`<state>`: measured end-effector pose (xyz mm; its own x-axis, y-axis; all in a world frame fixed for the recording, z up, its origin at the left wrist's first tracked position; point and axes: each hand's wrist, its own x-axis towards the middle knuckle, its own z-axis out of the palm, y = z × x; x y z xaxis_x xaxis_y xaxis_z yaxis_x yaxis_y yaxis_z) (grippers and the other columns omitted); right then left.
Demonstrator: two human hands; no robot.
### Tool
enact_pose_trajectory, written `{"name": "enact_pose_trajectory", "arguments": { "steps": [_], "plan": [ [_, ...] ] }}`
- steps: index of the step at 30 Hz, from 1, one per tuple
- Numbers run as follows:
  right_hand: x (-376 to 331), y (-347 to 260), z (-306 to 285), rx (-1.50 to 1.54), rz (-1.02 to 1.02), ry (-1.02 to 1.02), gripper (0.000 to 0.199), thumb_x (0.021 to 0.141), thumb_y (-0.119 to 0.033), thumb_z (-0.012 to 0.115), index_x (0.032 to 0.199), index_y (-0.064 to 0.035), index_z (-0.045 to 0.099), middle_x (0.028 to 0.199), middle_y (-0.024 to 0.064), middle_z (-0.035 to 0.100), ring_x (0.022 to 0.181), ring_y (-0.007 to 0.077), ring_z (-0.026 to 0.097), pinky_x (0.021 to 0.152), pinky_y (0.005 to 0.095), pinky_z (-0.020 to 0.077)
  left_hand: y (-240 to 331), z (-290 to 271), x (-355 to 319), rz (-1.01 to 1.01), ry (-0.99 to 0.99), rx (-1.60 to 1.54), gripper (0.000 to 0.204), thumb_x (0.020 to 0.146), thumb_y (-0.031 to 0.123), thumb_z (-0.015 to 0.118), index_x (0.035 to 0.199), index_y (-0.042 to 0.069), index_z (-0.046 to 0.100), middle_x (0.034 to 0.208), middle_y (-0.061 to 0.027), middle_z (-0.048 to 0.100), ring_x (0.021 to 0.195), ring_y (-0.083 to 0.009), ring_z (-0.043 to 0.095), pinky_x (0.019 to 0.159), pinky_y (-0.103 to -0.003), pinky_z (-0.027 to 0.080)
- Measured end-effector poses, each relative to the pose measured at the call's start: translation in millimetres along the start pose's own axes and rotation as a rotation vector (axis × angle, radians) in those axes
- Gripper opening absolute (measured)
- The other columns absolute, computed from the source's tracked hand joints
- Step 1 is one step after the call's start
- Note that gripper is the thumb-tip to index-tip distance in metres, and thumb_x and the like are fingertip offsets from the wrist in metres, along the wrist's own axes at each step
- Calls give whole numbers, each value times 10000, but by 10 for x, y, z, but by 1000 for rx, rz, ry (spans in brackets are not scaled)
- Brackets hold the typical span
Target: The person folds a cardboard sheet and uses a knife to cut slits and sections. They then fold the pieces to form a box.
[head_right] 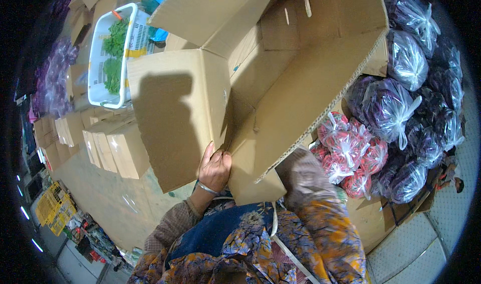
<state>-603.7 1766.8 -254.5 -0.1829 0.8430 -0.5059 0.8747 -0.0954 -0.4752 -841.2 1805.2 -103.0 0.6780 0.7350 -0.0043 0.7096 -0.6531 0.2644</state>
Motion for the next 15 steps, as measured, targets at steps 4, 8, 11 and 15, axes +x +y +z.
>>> {"name": "enact_pose_trajectory", "arguments": {
  "steps": [4,8,11,15],
  "plan": [
    [207,14,78,-42,32,-66,196,772,-146,461,890,-16,548,862,202,597,795,315,592,696,388,473,-141,-48,43,75,105,32,61,705,76,500,730,21,513,654,-104,581,747,-195,582,915,-399,399],
    [196,19,112,-53,53,-90,208,784,-156,456,911,-13,538,876,208,595,810,320,590,703,391,472,-240,-205,117,-27,39,69,72,692,76,498,744,30,514,690,-108,600,797,-198,586,901,-411,401],
    [283,33,173,-75,58,-121,217,794,-164,452,926,-10,531,886,212,594,822,323,589,708,394,472,-251,-148,58,-3,7,34,90,698,80,498,772,33,518,698,-103,602,808,-195,585,909,-404,391],
    [569,64,333,-109,90,-164,230,807,-174,447,946,-7,521,900,218,592,837,327,587,715,397,471,-190,-41,-28,14,-70,32,124,710,88,500,815,23,513,723,-94,598,852,-190,575,927,-399,373]
  ]
}}
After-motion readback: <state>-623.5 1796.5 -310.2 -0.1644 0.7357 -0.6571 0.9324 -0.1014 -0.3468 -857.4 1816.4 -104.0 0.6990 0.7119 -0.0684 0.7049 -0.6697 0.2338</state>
